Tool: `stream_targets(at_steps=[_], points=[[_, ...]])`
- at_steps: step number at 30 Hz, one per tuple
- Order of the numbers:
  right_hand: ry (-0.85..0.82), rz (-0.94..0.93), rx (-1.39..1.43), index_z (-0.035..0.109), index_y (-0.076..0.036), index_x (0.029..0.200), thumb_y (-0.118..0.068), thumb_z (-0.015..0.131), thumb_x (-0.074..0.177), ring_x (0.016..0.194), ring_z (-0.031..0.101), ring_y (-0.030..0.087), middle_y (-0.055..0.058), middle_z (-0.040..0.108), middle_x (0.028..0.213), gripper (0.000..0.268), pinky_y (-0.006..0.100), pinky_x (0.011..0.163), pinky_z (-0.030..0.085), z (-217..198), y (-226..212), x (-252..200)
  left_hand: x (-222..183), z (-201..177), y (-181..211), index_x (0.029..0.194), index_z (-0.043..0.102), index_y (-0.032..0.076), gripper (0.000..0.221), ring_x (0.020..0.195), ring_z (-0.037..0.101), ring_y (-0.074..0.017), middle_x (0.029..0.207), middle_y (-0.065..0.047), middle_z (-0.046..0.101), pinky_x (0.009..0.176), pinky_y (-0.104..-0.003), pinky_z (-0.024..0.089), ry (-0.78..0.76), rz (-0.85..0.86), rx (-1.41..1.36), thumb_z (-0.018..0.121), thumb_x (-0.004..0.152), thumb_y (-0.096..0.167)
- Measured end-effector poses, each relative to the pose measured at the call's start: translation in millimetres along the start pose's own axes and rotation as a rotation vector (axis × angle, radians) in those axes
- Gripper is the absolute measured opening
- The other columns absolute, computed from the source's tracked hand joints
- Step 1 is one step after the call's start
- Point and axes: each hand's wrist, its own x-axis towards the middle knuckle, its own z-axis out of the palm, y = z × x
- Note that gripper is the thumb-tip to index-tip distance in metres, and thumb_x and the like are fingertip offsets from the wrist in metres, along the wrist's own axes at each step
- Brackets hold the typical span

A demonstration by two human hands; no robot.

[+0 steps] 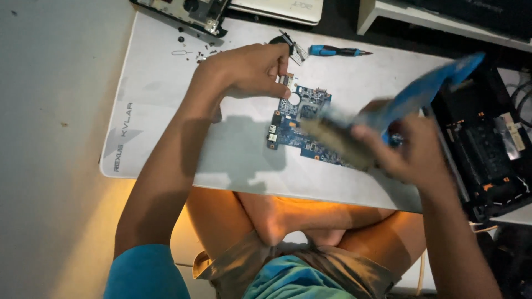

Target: Cleaning a laptop motherboard using a brush and then inspecting a small component.

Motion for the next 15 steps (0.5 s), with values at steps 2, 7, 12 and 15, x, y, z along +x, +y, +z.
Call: stream_targets(at_steps=[2,7,12,15], points=[[0.043,-0.023,-0.097,0.079,0.006,0.129,-0.02,0.083,0.117,0.095,0.08,0.029,0.021,0.084,0.125,0.029,0.037,0.076,0.062,-8.3,0.8,2.7,-4.9,1.0,4.7,0.131,0.061,0.019,0.045,0.095,0.064,-0.022,0.112,-0.001,0.07,0.08,-0.044,0.047,0.002,-0.018,-0.008,0.087,0.103,0.044],[-0.045,-0.206,-0.196,0.082,-0.001,0.137,-0.008,0.086,0.111,0.109,0.085,0.031,0.021,0.085,0.136,0.028,0.041,0.092,0.068,-5.8,-6.6,-13.2,-2.7,8.4,6.7,0.123,0.06,0.02,0.044,0.099,0.068,-0.0279,0.117,-0.004,0.073,0.082,-0.049,0.048,0.099,0.029,0.076,0.082,0.092,0.041],[-0.194,-0.323,-0.579,0.065,-0.025,0.17,-0.02,0.067,0.107,0.119,0.084,0.034,0.012,0.077,0.158,0.063,0.043,0.06,0.061,2.8,-34.3,-18.0,12.8,29.7,6.7,0.13,0.06,0.017,0.069,0.119,0.07,-0.0404,0.127,-0.011,0.069,0.083,-0.065,0.051,0.385,0.415,0.44,0.087,0.1,0.073],[-0.218,-0.287,-0.554,0.06,-0.023,0.172,-0.021,0.073,0.105,0.116,0.084,0.033,0.011,0.074,0.164,0.069,0.042,0.05,0.058,0.8,-45.4,-17.3,22.0,44.1,21.8,0.146,0.07,0.016,0.07,0.126,0.057,-0.0385,0.136,-0.017,0.062,0.097,-0.056,0.051,0.361,0.677,0.372,0.084,0.104,0.07]])
